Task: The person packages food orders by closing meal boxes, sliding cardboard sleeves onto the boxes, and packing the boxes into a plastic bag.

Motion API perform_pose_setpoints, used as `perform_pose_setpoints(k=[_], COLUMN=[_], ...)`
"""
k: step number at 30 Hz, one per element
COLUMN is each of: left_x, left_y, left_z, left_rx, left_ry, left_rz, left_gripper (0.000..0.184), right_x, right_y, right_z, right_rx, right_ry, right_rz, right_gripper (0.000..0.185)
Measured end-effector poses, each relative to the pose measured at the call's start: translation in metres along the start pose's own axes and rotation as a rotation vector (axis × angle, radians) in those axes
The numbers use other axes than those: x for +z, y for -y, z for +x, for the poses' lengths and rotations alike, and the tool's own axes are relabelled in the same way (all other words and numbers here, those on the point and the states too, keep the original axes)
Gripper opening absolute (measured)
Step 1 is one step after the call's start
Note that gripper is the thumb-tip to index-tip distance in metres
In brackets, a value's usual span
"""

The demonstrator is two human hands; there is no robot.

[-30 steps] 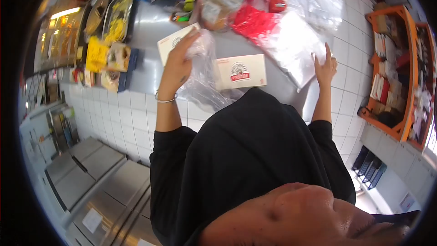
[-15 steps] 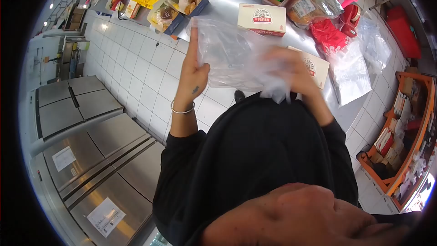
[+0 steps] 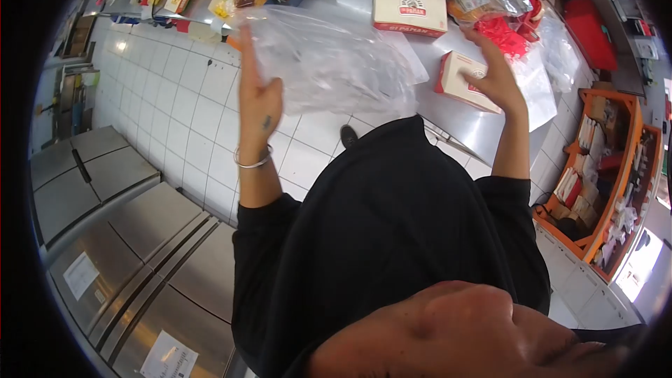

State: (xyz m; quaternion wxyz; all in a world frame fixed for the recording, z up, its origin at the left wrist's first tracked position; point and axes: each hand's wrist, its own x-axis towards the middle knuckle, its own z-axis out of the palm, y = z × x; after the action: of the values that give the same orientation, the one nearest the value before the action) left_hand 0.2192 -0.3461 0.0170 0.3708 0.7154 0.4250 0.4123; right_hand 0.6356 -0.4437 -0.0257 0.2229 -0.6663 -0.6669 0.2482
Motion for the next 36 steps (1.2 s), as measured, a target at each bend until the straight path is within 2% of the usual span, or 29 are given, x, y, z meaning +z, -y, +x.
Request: perform_pose_setpoints(k=[1, 2, 4, 7, 10, 13, 14, 16, 18, 19, 20, 22, 24, 27, 31, 32, 34, 36], left_x=[-0.004, -0.007, -0.010, -0.002, 0.032, 0.076, 0.092, 0.127, 0.163, 0.180, 0.200, 0.242, 0.276, 0.299, 0.293, 0.290, 0.285, 0.280], left_y=[-0.003, -0.006, -0.012, -0.033, -0.063, -0.068, -0.073, -0.086, -0.095, -0.096, -0.088, -0.059, -0.039, -0.031, -0.037, -0.035, -0.028, -0.024], left_z=[0.007, 0.017, 0.035, 0.056, 0.057, 0.048, 0.042, 0.026, 0.014, 0.008, 0.002, -0.011, -0.020, -0.029, -0.032, -0.034, -0.037, -0.040], left_rx=[0.030, 0.062, 0.108, 0.146, 0.117, 0.171, 0.107, -0.032, -0.104, -0.143, -0.134, -0.122, -0.130, -0.240, -0.269, -0.270, -0.268, -0.138], left_ry=[-0.049, -0.097, -0.167, -0.234, -0.183, -0.068, -0.028, 0.058, 0.168, 0.223, 0.258, 0.323, 0.372, 0.380, 0.333, 0.317, 0.289, 0.262], left_rz=[0.004, 0.012, 0.037, 0.045, -0.181, -0.275, -0.344, -0.485, -0.648, -0.732, -0.690, -0.640, -0.652, -0.764, -0.681, -0.671, -0.656, -0.487], left_gripper=[0.096, 0.095, 0.094, 0.093, 0.095, 0.099, 0.101, 0.104, 0.107, 0.108, 0.109, 0.110, 0.110, 0.108, 0.108, 0.108, 0.108, 0.105], right_x=[0.012, 0.028, 0.050, 0.055, 0.040, -0.001, -0.018, -0.061, -0.114, -0.145, -0.169, -0.190, -0.179, -0.115, -0.046, -0.041, -0.015, -0.001], right_y=[-0.023, -0.028, -0.050, -0.070, -0.068, -0.076, -0.086, -0.090, -0.072, -0.041, -0.016, -0.020, -0.038, -0.064, -0.046, -0.037, -0.065, -0.088], right_z=[-0.007, -0.016, -0.026, -0.026, -0.032, -0.054, -0.064, -0.089, -0.112, -0.121, -0.126, -0.138, -0.138, -0.112, -0.055, -0.047, -0.036, -0.037], right_rx=[0.013, 0.339, 0.312, 0.306, 0.327, 0.387, 0.369, 0.316, 0.122, 0.160, 0.197, 0.214, 0.121, -0.073, -0.366, -0.332, -0.348, -0.228], right_ry=[0.006, 0.212, 0.189, 0.151, 0.097, -0.024, -0.072, -0.173, -0.317, -0.298, -0.281, -0.164, -0.033, 0.093, 0.085, 0.114, 0.088, 0.132], right_rz=[-0.265, -0.633, -0.767, -0.684, -0.599, -0.253, -0.153, -0.023, 0.002, 0.051, 0.097, 0.202, 0.294, 0.403, 0.393, 0.330, 0.207, -0.015], right_gripper=[0.105, 0.139, 0.146, 0.146, 0.145, 0.141, 0.136, 0.138, 0.134, 0.130, 0.127, 0.123, 0.119, 0.114, 0.108, 0.110, 0.113, 0.112])
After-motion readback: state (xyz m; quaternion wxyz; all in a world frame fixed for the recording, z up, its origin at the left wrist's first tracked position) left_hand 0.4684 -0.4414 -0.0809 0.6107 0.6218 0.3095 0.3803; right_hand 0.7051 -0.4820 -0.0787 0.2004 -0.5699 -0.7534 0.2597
